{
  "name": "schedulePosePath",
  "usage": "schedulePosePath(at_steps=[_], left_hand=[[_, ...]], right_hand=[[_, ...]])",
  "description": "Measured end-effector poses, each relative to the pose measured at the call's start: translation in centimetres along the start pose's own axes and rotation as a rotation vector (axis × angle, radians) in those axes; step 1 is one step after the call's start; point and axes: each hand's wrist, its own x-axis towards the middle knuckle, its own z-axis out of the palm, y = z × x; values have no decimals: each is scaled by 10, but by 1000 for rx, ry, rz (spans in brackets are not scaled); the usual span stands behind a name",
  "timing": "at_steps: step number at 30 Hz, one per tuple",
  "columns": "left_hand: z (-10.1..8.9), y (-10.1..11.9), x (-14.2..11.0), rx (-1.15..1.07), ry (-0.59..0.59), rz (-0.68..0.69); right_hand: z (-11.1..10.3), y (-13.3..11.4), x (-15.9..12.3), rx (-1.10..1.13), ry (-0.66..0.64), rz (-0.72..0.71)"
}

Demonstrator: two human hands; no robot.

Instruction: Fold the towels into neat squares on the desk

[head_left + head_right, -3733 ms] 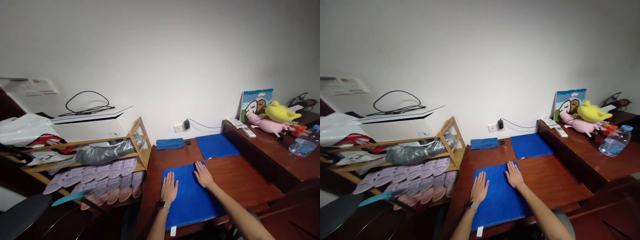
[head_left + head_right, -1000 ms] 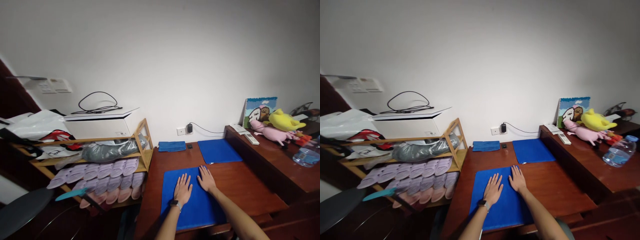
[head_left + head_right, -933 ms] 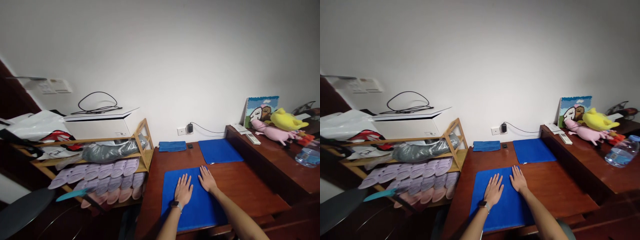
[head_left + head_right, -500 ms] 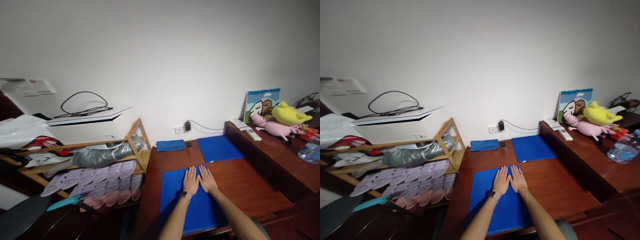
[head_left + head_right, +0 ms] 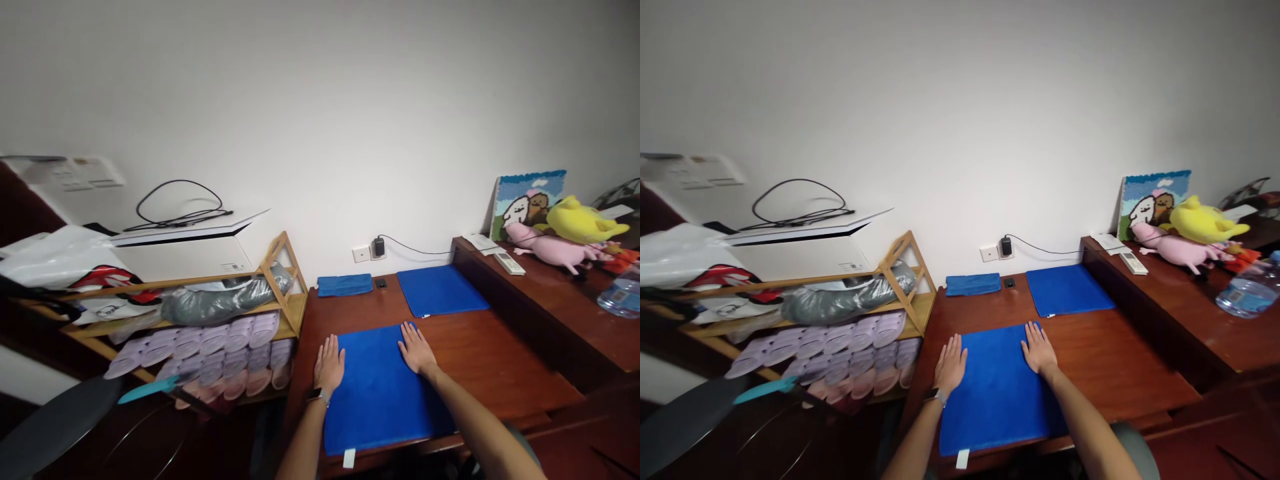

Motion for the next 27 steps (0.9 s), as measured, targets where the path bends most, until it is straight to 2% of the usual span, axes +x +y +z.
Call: schedulePosePath(at_steps=[3, 6, 10, 13, 15, 17, 19, 25, 27], left_hand=[[-11, 12, -6, 10, 53, 36], [-18, 46, -22, -32, 98, 172], [-14, 110, -49, -134, 92, 351], [-8, 148, -63, -165, 13, 397], [-6, 159, -67, -167, -43, 398], [-6, 155, -70, -163, -71, 385], [-6, 135, -76, -147, -66, 358], [-6, 37, -107, -33, 32, 82], [-8, 16, -114, -10, 63, 28]], right_hand=[[-10, -2, 1, -28, -83, 8], [-12, -7, -13, -22, -62, -43], [13, -19, -58, 13, 105, -134], [30, -27, -89, 13, 94, -133], [31, -29, -99, 12, 74, -122], [27, -30, -102, 14, 58, -115], [22, -31, -101, 21, 48, -107], [20, -32, -98, 48, 40, -81], [18, -32, -98, 52, 34, -77]])
